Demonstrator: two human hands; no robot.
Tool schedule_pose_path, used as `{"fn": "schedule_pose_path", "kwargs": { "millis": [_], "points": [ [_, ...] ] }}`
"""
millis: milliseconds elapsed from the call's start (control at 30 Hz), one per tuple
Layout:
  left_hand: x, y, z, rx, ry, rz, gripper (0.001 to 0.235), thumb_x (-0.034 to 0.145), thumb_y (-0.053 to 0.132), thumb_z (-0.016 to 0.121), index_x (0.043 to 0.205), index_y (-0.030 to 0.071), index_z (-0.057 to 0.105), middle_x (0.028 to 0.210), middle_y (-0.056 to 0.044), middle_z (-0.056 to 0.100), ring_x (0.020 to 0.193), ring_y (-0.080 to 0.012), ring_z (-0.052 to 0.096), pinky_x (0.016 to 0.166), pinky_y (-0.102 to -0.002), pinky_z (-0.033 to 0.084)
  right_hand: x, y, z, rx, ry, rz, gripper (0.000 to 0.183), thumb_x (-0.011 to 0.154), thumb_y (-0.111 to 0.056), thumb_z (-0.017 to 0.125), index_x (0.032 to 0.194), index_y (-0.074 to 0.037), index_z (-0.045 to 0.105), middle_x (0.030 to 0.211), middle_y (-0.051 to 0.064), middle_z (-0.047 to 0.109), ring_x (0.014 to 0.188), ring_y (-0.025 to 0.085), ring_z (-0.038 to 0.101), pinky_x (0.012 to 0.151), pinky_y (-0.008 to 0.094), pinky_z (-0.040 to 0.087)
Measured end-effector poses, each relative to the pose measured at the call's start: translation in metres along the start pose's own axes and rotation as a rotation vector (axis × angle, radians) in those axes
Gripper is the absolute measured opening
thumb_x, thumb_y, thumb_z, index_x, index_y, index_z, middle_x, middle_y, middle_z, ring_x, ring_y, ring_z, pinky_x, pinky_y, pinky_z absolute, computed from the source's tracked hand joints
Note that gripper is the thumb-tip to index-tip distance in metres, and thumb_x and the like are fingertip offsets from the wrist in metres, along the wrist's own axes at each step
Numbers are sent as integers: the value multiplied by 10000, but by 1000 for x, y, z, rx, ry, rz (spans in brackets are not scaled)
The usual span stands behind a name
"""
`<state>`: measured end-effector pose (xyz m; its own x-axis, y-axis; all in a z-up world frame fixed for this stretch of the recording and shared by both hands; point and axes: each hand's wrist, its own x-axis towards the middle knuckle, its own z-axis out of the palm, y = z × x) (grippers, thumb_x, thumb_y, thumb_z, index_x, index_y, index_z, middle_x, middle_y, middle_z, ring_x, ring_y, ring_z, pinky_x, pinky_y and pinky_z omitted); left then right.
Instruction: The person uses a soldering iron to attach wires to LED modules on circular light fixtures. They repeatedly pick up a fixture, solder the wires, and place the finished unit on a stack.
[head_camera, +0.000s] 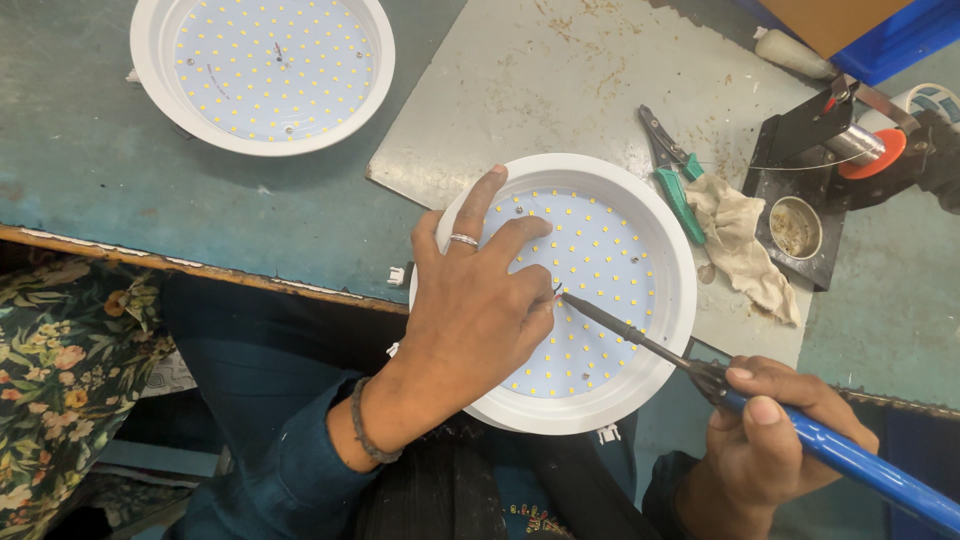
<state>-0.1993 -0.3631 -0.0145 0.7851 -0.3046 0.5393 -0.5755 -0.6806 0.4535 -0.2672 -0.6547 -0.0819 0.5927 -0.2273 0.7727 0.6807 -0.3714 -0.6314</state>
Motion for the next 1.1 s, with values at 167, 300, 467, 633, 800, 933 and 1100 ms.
{"fn": "schedule_pose_path", "kwargs": {
  "millis": [167, 300, 467, 633, 800, 933, 1100],
  "points": [
    [0, -2, 1, -6, 7, 2, 89, 790, 197, 768, 743, 122, 760, 1296, -60, 647, 1477, -424, 328, 1039, -622, 252, 2, -2, -2, -32, 44, 122, 305, 917, -86, 585, 1148, 20, 417, 780, 263, 635, 496, 218, 577, 502, 294, 500],
    [0, -2, 1, -12, 7, 8, 87, 795, 192, 765, 748, 119, 760, 1296, -66, 648, 1481, -422, 321, 1041, -621, 247, 11, -5, 1, 48, -63, -1, 337, 1025, -96, 644, 1223, -8, 386, 839, 230, 674, 572, 221, 626, 559, 302, 590],
    [0, -2, 1, -23, 3, 7, 90, 796, 199, 765, 759, 117, 766, 1297, -69, 645, 1483, -421, 308, 1048, -631, 239, 15, -13, 5, -20, -55, -10, 351, 946, -116, 633, 1173, -15, 386, 781, 227, 654, 473, 192, 582, 480, 294, 564],
    [1, -2, 0, -35, -1, 0, 92, 794, 202, 765, 759, 117, 767, 1297, -74, 644, 1482, -420, 308, 1048, -635, 238, 9, -5, 3, -222, 34, -130, 221, 1025, -107, 567, 1164, -21, 419, 869, 222, 614, 592, 238, 613, 595, 341, 608],
    [1, -2, 0, -36, -8, -5, 87, 788, 193, 760, 745, 118, 764, 1294, -77, 645, 1481, -423, 307, 1044, -638, 240, 3, 6, -10, -113, 43, -94, 237, 1087, -102, 600, 1207, -11, 417, 872, 225, 623, 655, 290, 652, 677, 386, 631],
    [1, -2, -1, -35, -12, -11, 98, 785, 197, 760, 736, 112, 760, 1292, -81, 644, 1480, -424, 304, 1045, -646, 240, 0, 2, -11, -26, 32, 19, 285, 1047, -94, 610, 1208, -20, 387, 829, 214, 638, 608, 257, 637, 605, 342, 599],
    [0, -1, 1, -18, 11, -7, 113, 802, 217, 765, 757, 114, 755, 1295, -71, 642, 1478, -425, 327, 1040, -645, 249, 5, -3, -4, -63, -13, 3, 316, 1033, -97, 612, 1231, -25, 378, 808, 208, 653, 583, 236, 665, 537, 306, 589]
  ]
}}
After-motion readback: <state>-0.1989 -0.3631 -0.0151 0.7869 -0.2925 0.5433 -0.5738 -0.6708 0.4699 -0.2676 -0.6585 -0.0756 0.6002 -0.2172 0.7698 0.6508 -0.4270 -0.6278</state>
